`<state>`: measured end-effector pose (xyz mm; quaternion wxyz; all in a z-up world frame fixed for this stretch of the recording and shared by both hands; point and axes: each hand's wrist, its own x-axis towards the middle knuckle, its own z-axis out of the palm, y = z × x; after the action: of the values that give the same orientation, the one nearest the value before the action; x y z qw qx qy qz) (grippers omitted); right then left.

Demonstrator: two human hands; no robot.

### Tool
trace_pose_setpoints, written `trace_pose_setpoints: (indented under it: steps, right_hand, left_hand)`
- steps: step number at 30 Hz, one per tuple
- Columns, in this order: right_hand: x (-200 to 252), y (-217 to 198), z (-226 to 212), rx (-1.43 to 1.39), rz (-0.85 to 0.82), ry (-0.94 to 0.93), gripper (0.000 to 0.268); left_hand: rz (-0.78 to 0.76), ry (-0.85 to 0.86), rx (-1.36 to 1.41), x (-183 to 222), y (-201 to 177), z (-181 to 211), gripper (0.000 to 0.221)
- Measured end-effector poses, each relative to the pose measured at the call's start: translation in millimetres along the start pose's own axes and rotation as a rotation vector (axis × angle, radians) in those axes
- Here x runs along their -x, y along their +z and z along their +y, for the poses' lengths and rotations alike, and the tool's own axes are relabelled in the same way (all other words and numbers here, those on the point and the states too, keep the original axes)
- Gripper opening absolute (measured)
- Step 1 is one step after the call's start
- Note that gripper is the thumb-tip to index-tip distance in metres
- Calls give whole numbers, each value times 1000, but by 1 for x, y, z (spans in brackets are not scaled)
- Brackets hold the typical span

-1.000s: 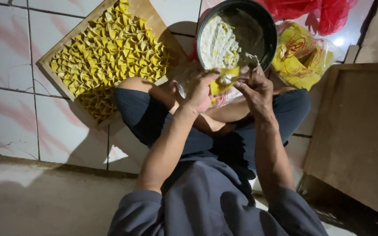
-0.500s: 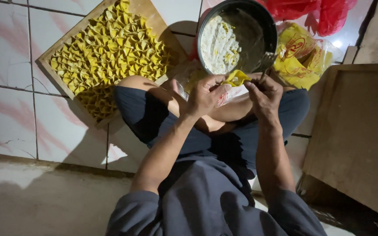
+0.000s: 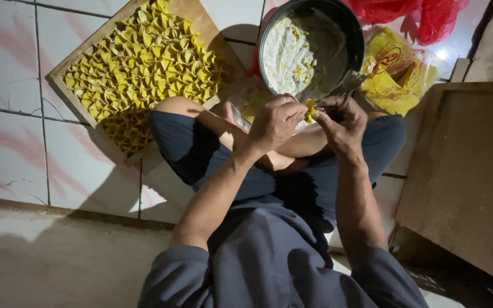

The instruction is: Preparing small filled food items by placing filling on dough squares using a spatula, folding them into shapes, and arranging them on a board.

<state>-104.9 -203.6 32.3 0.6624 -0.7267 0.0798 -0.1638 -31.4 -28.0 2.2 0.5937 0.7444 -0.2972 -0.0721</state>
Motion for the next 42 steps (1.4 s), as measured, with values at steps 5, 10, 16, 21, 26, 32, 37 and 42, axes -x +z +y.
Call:
trace_pose_setpoints:
  steps: [5, 10, 16, 21, 26, 32, 37, 42]
  right_hand:
    - [9, -4, 15, -82, -4, 95, 34]
    - [4, 4, -6, -115, -24, 197, 56]
    - [4, 12, -19, 22, -18, 161, 59]
    - [11, -5, 18, -30, 4, 157, 37]
    - [14, -2, 14, -295, -35, 211, 63]
    - [16, -12, 36, -277, -45, 217, 69]
    - [9, -9, 12, -188, -43, 226, 69]
    - [9, -6, 14, -191, -14, 270, 60]
  left_hand:
    - [-36, 79, -44, 7, 10, -16, 13]
    - [-65, -12, -27, 3, -11, 6, 4]
    - [-72, -6, -56, 12, -3, -11, 8]
    - [-15, -49, 8, 7, -4, -1, 7]
    - [-18, -138, 55, 9, -10, 15, 27]
    - [-77, 269, -207, 10, -4, 3, 41]
    - [-194, 337, -240, 10, 4, -26, 21]
    - [-189, 213, -187, 11, -7, -38, 20]
